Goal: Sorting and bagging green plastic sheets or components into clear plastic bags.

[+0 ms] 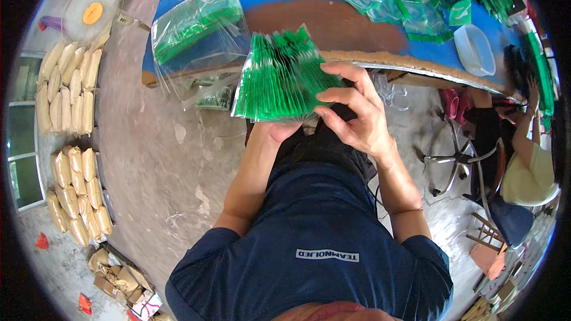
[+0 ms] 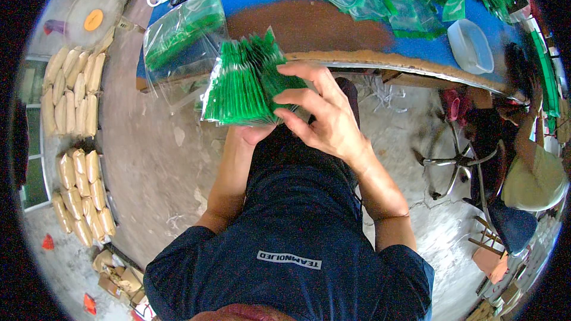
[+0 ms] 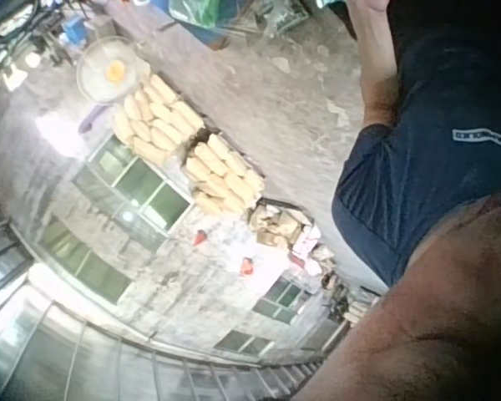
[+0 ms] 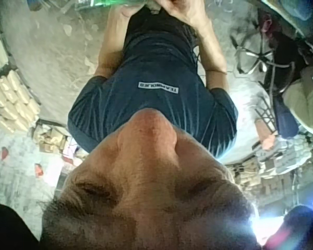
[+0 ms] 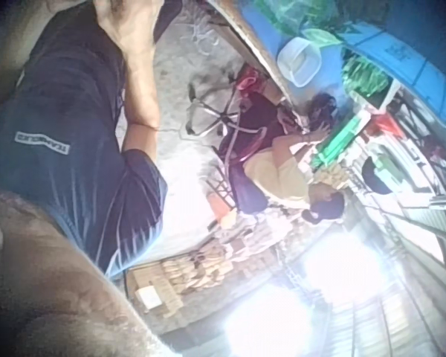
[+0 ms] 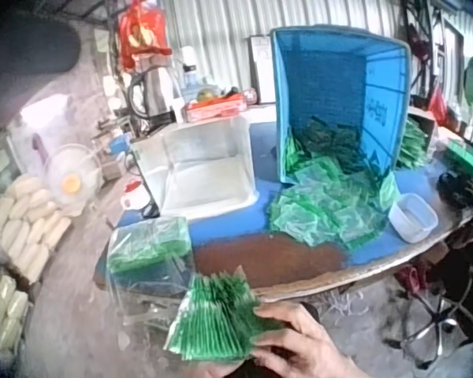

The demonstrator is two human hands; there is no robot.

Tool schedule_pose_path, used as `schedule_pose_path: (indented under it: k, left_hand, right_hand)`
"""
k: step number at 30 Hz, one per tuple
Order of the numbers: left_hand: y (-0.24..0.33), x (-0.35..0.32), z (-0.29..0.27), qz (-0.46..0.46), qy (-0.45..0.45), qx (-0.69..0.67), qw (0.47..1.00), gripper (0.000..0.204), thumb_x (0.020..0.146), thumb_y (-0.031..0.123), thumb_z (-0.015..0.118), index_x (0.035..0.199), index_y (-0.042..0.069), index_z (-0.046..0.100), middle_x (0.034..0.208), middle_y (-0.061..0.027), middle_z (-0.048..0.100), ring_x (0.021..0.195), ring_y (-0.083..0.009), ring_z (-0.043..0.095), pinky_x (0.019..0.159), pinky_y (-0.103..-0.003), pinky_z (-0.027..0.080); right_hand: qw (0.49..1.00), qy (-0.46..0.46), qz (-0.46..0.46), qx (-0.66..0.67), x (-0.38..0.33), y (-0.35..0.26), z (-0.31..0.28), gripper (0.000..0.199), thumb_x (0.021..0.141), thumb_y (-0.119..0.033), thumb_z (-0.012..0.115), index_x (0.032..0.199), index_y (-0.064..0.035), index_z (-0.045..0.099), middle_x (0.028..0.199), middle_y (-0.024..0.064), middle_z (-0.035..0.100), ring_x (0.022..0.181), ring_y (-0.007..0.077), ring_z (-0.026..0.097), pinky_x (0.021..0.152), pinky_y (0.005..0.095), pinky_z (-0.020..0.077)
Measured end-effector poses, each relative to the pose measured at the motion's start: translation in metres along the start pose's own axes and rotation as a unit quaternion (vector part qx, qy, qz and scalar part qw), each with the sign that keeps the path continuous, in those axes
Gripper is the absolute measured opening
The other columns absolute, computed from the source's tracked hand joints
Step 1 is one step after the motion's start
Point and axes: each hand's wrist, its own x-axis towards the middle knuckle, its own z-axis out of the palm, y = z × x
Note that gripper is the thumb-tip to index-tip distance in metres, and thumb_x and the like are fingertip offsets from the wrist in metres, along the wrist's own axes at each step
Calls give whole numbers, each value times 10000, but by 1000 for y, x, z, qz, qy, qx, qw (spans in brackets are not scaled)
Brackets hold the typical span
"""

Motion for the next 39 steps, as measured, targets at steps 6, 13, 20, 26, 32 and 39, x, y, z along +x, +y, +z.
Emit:
schedule_pose_path:
  k: [6, 13, 20, 26, 32, 39]
  left_hand:
    - [-1, -3, -1, 15, -7, 0, 1000, 460, 992, 398, 488, 1322, 83, 549, 1301, -124, 601, 1160, -274, 603, 961, -420, 528]
    - [0, -3, 1, 18, -32, 6, 999, 481, 992, 411, 490, 1332, 74, 539, 1306, -123, 596, 1149, -270, 607, 941, -416, 540]
    - [2, -4, -7, 38, -39, 40, 998, 453, 992, 376, 504, 1319, 65, 543, 1281, -116, 608, 1124, -250, 617, 916, -385, 551]
    - [2, -5, -15, 37, -5, 28, 999, 428, 1000, 367, 483, 1303, 74, 558, 1285, -113, 609, 1138, -251, 613, 951, -393, 532]
    - [0, -5, -16, 44, -27, 13, 999, 439, 1005, 371, 462, 1317, 73, 546, 1301, -118, 601, 1157, -265, 606, 971, -410, 519]
    - [-2, -6, -6, 43, -45, -34, 997, 471, 997, 402, 466, 1318, 65, 541, 1283, -122, 600, 1142, -267, 601, 965, -426, 513]
  right_hand:
    - [991, -53, -104, -64, 5, -3, 4, 315, 724, -1, 699, 1016, -118, 708, 1285, 132, 569, 1209, 367, 540, 994, 480, 463]
    - [997, -23, -66, -42, 6, -8, 6, 211, 723, -73, 774, 910, -84, 675, 1268, 131, 584, 1195, 371, 553, 984, 482, 471]
    - [996, 9, -81, -41, 4, -1, 12, 308, 668, -171, 862, 868, -84, 644, 1241, 116, 598, 1173, 363, 567, 966, 475, 481]
    - [993, -14, -100, -58, 6, -9, 10, 265, 699, -75, 796, 938, -110, 687, 1265, 114, 584, 1186, 358, 557, 971, 468, 473]
    - [987, -57, -131, -78, 7, -12, 9, 343, 687, -16, 715, 1008, -138, 716, 1282, 119, 582, 1202, 360, 551, 975, 471, 468]
    - [992, -8, -99, -77, 10, -19, 18, 289, 680, -159, 838, 917, -103, 683, 1254, 122, 597, 1187, 374, 560, 951, 472, 476]
